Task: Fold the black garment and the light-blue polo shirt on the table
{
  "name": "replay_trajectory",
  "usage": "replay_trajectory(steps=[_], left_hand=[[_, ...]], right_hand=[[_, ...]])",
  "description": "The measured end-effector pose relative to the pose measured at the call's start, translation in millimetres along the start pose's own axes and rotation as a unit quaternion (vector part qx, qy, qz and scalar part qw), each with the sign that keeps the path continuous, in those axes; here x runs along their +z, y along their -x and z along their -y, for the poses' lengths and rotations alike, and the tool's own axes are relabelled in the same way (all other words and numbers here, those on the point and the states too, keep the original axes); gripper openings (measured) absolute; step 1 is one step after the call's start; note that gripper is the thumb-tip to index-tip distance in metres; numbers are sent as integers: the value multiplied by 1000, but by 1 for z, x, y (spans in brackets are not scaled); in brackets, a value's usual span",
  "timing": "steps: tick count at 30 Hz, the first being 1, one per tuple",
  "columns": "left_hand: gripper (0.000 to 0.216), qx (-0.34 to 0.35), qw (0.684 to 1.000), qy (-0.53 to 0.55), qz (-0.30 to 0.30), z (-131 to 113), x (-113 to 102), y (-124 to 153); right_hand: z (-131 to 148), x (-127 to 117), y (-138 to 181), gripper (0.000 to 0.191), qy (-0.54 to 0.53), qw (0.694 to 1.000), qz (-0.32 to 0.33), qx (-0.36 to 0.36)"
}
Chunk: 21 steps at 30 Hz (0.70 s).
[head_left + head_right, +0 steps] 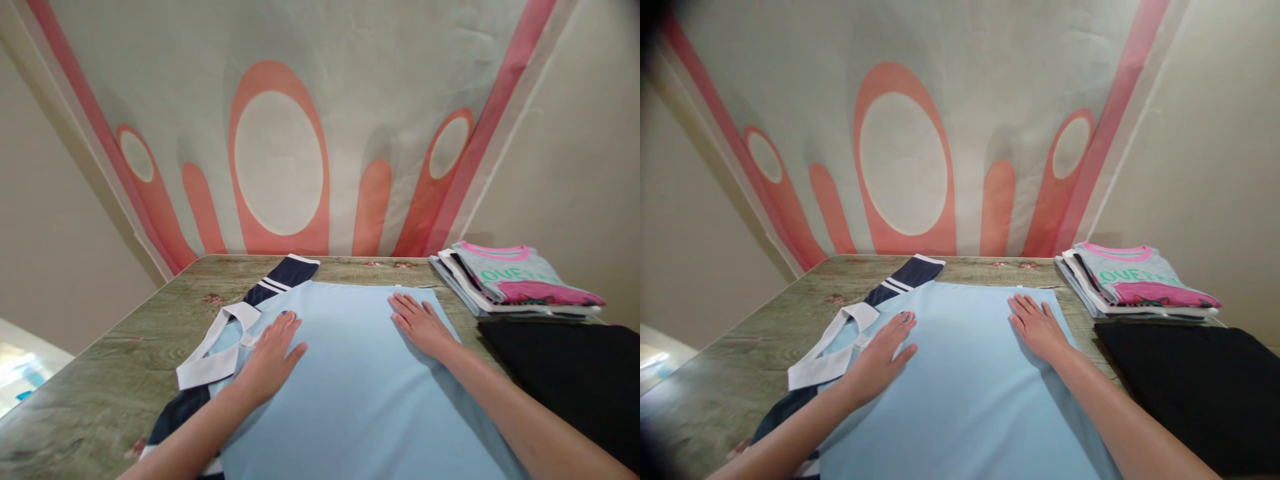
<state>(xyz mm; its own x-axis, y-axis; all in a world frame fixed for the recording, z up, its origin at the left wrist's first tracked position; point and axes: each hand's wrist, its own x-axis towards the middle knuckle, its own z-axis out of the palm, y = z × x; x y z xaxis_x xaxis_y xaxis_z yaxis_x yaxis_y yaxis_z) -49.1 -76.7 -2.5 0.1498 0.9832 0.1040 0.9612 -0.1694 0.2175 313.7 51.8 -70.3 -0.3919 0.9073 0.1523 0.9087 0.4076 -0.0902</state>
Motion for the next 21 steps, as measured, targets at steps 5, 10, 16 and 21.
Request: replay_trajectory(steps=[5, 10, 16, 21], left_hand=[[71, 44, 996, -63, 41, -42, 23, -20], [66, 79, 993, -89, 5, -37, 37, -31], [66, 127, 987, -91, 24, -20, 38, -53], [62, 214, 969, -88, 89, 6, 23, -96]], right_hand=[[1, -2, 0, 53, -1, 1000, 4, 3], [1, -3, 0, 52, -3, 1000, 7, 2], [-1, -3, -2, 52, 14, 999, 8, 28], [0, -13, 1, 49, 63, 996, 2, 60]])
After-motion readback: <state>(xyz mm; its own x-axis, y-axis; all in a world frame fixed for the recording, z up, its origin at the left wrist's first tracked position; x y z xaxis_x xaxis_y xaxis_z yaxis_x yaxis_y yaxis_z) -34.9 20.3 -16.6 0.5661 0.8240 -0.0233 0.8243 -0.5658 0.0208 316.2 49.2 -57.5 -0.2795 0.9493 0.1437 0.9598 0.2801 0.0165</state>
